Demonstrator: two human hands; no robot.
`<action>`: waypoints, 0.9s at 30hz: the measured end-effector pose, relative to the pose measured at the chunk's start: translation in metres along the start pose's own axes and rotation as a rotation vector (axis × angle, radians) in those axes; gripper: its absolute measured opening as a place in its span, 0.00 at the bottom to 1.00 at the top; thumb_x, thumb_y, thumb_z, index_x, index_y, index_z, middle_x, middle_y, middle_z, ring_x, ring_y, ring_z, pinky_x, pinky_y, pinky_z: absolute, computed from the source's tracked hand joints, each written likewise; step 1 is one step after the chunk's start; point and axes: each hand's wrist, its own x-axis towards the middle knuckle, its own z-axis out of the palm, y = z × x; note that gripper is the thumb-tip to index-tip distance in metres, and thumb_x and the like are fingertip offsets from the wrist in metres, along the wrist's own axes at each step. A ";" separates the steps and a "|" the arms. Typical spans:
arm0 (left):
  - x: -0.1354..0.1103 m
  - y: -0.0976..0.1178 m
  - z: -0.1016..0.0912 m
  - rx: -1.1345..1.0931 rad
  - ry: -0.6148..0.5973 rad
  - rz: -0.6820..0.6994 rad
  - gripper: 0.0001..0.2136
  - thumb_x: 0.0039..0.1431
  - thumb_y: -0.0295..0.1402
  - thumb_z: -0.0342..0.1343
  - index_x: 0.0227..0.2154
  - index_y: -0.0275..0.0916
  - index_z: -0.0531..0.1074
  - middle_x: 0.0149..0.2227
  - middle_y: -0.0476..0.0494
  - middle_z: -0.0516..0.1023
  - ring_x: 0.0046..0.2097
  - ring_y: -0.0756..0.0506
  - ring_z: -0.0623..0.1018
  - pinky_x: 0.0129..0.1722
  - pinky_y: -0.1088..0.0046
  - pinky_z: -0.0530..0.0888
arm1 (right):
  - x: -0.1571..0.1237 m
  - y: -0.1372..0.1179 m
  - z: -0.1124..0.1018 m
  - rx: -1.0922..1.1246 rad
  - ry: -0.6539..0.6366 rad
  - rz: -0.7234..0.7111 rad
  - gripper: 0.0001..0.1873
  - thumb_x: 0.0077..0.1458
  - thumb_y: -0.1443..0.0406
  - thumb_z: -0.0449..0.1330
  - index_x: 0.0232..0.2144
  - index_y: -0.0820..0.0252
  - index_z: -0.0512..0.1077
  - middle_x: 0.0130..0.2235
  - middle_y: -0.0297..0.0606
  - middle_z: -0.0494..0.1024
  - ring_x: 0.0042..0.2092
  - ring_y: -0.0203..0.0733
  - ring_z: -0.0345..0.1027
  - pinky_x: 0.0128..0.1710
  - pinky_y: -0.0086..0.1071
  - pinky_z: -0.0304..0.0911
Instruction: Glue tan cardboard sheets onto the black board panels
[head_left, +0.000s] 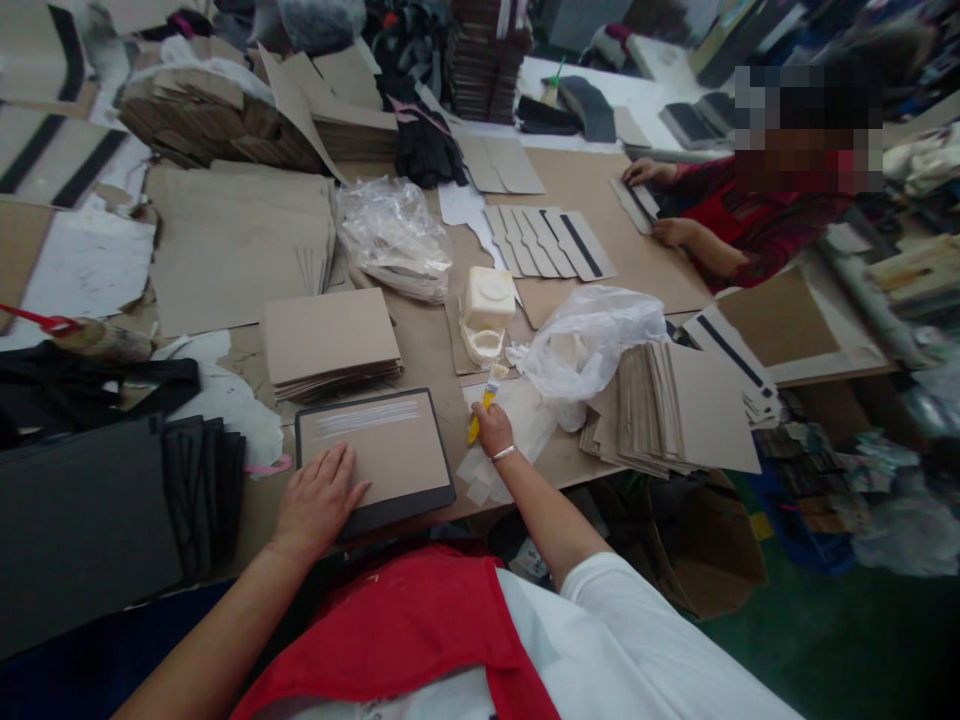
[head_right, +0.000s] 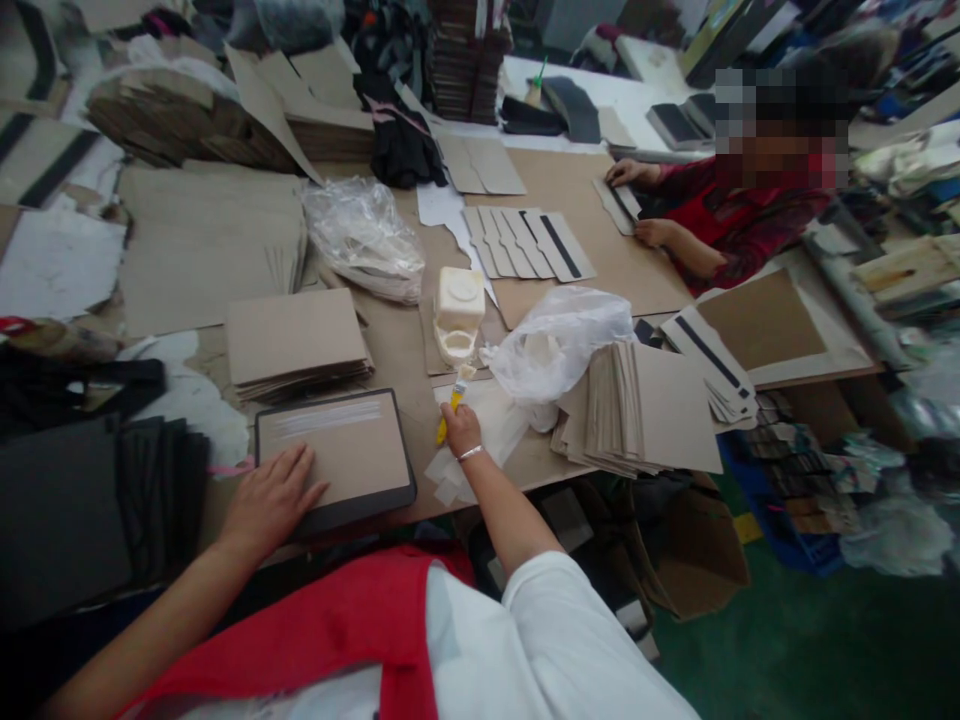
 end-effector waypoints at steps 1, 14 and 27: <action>0.000 0.000 0.000 -0.012 0.001 -0.005 0.24 0.61 0.41 0.43 0.53 0.31 0.67 0.56 0.30 0.67 0.53 0.35 0.70 0.49 0.59 0.66 | -0.002 0.001 0.000 0.002 0.001 -0.003 0.14 0.59 0.71 0.47 0.42 0.63 0.71 0.31 0.44 0.70 0.37 0.42 0.59 0.38 0.30 0.55; -0.003 -0.002 0.004 -0.053 0.010 -0.015 0.24 0.61 0.42 0.44 0.55 0.33 0.65 0.58 0.30 0.65 0.55 0.35 0.69 0.50 0.57 0.66 | -0.005 -0.013 0.015 0.048 0.087 -0.001 0.14 0.58 0.71 0.50 0.44 0.63 0.71 0.32 0.45 0.73 0.37 0.42 0.63 0.39 0.31 0.59; 0.053 0.053 -0.045 -1.037 0.075 -0.056 0.33 0.47 0.43 0.60 0.55 0.36 0.61 0.54 0.35 0.69 0.54 0.40 0.68 0.51 0.63 0.66 | -0.024 -0.103 -0.137 1.287 0.281 0.134 0.17 0.49 0.63 0.60 0.42 0.55 0.60 0.30 0.29 0.71 0.28 0.31 0.66 0.29 0.26 0.64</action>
